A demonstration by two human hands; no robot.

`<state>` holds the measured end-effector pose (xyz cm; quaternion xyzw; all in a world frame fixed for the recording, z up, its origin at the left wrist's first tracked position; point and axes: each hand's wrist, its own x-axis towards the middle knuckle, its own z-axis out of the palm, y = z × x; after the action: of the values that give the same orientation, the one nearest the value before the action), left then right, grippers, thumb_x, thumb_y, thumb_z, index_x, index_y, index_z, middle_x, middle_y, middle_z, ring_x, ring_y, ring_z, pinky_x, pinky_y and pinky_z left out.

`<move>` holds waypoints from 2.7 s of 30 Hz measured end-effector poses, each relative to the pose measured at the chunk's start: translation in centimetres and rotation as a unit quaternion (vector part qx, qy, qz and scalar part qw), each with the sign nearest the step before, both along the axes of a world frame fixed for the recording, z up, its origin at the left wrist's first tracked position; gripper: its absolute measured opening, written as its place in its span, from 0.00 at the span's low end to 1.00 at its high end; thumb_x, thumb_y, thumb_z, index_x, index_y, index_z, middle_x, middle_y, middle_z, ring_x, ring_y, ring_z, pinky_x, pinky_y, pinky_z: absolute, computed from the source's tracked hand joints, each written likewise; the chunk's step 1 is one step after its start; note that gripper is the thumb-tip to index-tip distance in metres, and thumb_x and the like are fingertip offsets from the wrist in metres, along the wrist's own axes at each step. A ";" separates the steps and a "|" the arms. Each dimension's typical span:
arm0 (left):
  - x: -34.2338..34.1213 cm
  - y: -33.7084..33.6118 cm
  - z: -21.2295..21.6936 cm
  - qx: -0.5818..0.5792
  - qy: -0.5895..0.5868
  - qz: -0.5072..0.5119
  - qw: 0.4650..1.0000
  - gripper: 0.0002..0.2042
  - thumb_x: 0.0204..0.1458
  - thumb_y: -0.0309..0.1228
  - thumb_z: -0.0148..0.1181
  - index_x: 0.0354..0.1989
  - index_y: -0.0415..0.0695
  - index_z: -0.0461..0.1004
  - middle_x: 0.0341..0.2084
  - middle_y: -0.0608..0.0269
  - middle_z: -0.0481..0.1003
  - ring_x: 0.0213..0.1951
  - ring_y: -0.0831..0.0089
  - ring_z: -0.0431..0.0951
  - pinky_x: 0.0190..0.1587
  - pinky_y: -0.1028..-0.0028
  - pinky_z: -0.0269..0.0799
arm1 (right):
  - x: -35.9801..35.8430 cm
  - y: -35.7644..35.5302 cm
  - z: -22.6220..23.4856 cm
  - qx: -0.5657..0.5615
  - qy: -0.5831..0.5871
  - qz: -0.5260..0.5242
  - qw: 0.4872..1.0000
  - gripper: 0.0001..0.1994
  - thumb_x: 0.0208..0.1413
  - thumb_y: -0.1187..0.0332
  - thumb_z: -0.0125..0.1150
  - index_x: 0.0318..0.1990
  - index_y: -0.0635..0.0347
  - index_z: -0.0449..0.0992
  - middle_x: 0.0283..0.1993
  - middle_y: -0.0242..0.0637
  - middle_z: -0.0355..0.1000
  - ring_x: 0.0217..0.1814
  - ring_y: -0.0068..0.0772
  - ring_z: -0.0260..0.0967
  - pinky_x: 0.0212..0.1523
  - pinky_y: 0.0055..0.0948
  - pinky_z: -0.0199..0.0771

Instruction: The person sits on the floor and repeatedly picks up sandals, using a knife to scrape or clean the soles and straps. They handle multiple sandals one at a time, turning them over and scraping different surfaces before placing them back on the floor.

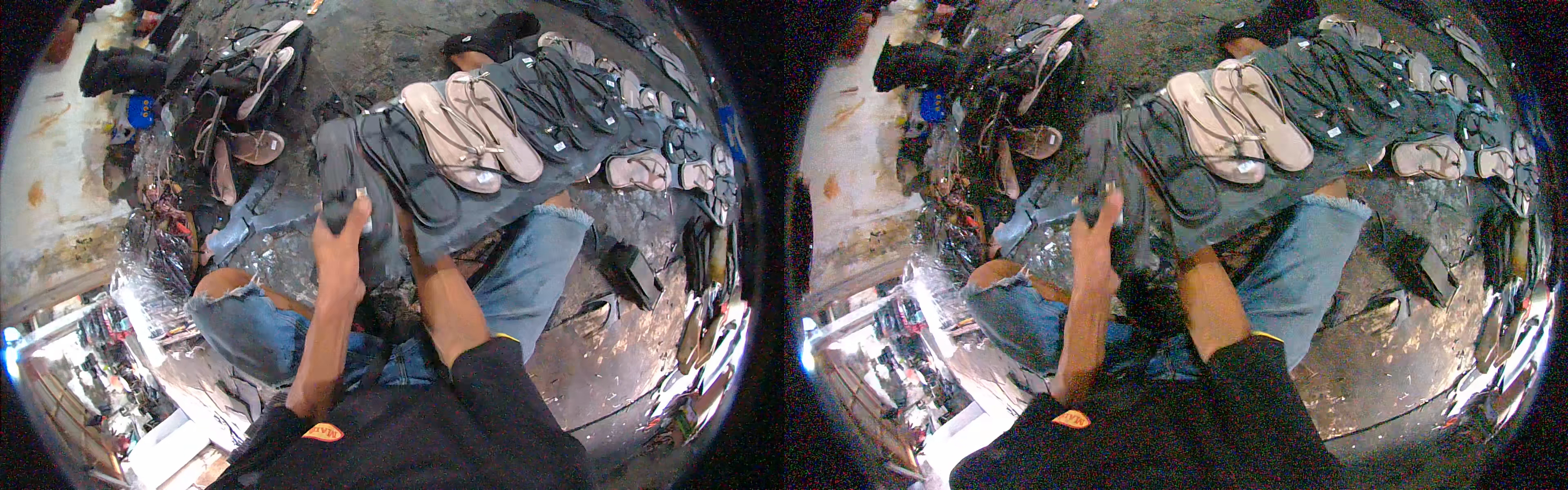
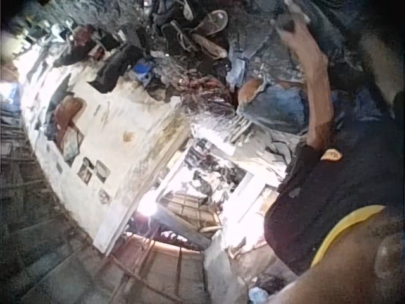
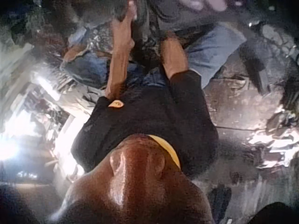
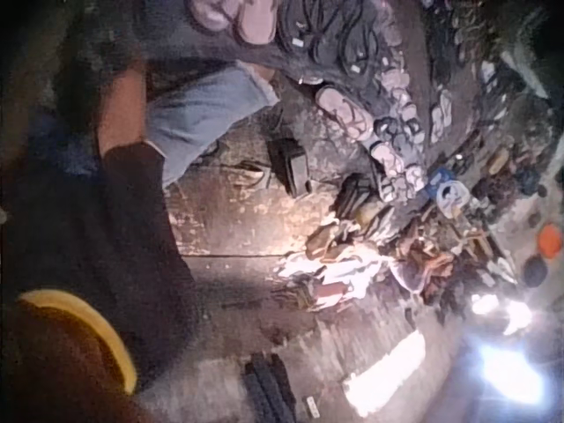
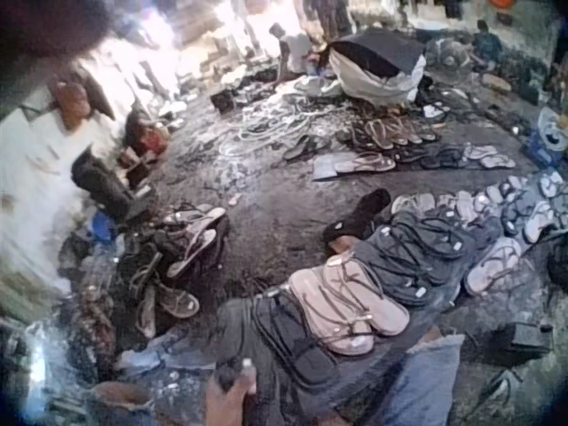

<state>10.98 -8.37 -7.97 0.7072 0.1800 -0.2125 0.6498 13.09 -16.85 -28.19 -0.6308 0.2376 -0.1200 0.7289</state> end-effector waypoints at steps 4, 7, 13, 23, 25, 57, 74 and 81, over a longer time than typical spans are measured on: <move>-5.6 7.4 5.5 0.119 -0.109 -0.084 0.983 0.18 0.56 0.43 0.68 0.44 0.42 0.74 0.40 0.61 0.77 0.35 0.69 0.78 0.33 0.67 0.75 | 3.5 0.4 3.8 0.071 -0.050 0.089 0.992 0.20 0.58 0.55 0.66 0.45 0.65 0.79 0.40 0.42 0.75 0.43 0.37 0.70 0.48 0.37 0.72; -5.5 14.5 6.8 -0.041 -0.079 -0.087 0.992 0.23 0.57 0.48 0.64 0.49 0.41 0.72 0.40 0.57 0.76 0.34 0.67 0.77 0.33 0.68 0.75 | 0.1 4.6 7.3 -0.034 0.046 0.190 0.980 0.20 0.60 0.52 0.65 0.38 0.67 0.80 0.28 0.32 0.74 0.30 0.30 0.69 0.34 0.35 0.73; -8.8 12.7 7.9 0.037 -0.103 -0.065 0.992 0.41 0.40 0.28 0.78 0.64 0.36 0.63 0.50 0.57 0.76 0.50 0.70 0.78 0.54 0.70 0.74 | -4.6 1.9 24.9 0.198 -0.093 0.003 0.976 0.18 0.62 0.53 0.67 0.39 0.62 0.80 0.25 0.28 0.72 0.27 0.16 0.63 0.28 0.24 0.64; -4.3 10.5 13.7 0.026 -0.161 -0.110 0.980 0.25 0.63 0.50 0.58 0.56 0.40 0.73 0.40 0.64 0.79 0.41 0.75 0.78 0.45 0.74 0.73 | -16.3 2.7 29.2 -0.119 -0.088 0.039 0.988 0.15 0.65 0.65 0.58 0.55 0.62 0.76 0.28 0.30 0.74 0.31 0.18 0.67 0.32 0.26 0.69; -4.8 11.0 14.0 0.006 -0.098 -0.125 0.987 0.27 0.63 0.54 0.57 0.54 0.40 0.74 0.37 0.67 0.79 0.25 0.79 0.74 0.27 0.79 0.67 | -21.6 1.2 26.8 -0.165 -0.026 0.092 0.982 0.15 0.69 0.62 0.51 0.53 0.60 0.76 0.22 0.31 0.69 0.25 0.22 0.64 0.27 0.31 0.64; -2.8 9.3 15.2 -0.139 -0.070 -0.186 0.970 0.25 0.61 0.38 0.63 0.63 0.39 0.67 0.52 0.61 0.75 0.52 0.73 0.74 0.57 0.71 0.69 | -6.3 -9.0 26.4 -0.106 -0.031 0.297 0.949 0.23 0.72 0.49 0.46 0.50 0.63 0.75 0.28 0.32 0.69 0.27 0.21 0.63 0.28 0.29 0.67; -6.4 4.5 11.7 -0.387 0.023 0.021 0.922 0.09 0.63 0.34 0.62 0.48 0.46 0.79 0.44 0.65 0.83 0.45 0.70 0.84 0.49 0.65 0.83 | -32.1 2.0 22.8 -0.223 0.058 0.056 0.972 0.21 0.69 0.49 0.50 0.37 0.62 0.73 0.19 0.41 0.59 0.20 0.33 0.62 0.24 0.35 0.62; -8.7 6.5 9.5 -0.279 0.023 -0.038 0.959 0.19 0.54 0.25 0.70 0.53 0.38 0.74 0.45 0.57 0.81 0.46 0.65 0.83 0.50 0.64 0.83 | -27.8 -3.4 23.9 -0.315 0.112 0.142 0.931 0.21 0.68 0.47 0.52 0.39 0.57 0.72 0.24 0.51 0.71 0.28 0.60 0.73 0.28 0.49 0.69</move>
<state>2.31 -1.89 1.55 0.4991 0.1016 -0.2951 0.8084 -14.76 -20.29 -4.25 -0.8648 0.1754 -0.0122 0.4704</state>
